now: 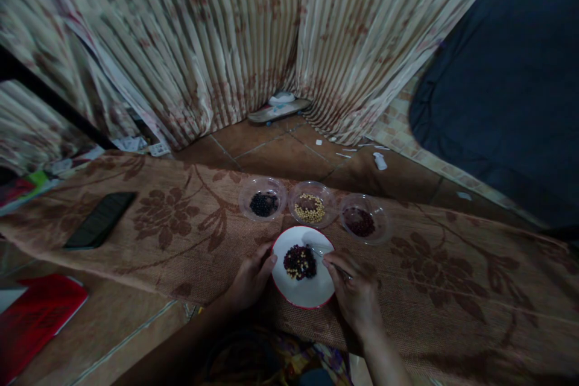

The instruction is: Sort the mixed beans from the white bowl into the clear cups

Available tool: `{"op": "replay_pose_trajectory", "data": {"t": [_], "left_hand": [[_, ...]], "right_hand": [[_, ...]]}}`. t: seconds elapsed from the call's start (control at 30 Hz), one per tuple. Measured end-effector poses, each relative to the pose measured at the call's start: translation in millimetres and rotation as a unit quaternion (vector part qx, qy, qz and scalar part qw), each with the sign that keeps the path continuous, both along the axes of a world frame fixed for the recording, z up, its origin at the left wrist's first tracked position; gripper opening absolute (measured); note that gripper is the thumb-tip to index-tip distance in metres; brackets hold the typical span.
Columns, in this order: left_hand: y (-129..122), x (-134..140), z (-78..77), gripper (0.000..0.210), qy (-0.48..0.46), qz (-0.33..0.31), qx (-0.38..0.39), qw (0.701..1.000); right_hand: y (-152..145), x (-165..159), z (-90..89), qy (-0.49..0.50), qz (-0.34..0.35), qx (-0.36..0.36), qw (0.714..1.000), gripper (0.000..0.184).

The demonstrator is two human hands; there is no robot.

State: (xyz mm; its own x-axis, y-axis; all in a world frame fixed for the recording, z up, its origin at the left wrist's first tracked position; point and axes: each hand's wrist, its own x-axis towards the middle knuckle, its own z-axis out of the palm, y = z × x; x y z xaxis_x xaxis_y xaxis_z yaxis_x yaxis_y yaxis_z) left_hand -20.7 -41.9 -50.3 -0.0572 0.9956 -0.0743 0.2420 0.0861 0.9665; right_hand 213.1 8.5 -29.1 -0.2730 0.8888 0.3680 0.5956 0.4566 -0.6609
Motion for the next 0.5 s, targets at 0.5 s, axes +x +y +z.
{"op": "replay_pose_trajectory", "data": {"t": [0.5], "left_hand": [[-0.2, 0.7, -2.6, 0.034, 0.008, 0.001, 0.001, 1.0]], "right_hand": [[-3.5, -2.5, 6.0, 0.005, 0.042, -0.021, 0.999, 0.014]]}}
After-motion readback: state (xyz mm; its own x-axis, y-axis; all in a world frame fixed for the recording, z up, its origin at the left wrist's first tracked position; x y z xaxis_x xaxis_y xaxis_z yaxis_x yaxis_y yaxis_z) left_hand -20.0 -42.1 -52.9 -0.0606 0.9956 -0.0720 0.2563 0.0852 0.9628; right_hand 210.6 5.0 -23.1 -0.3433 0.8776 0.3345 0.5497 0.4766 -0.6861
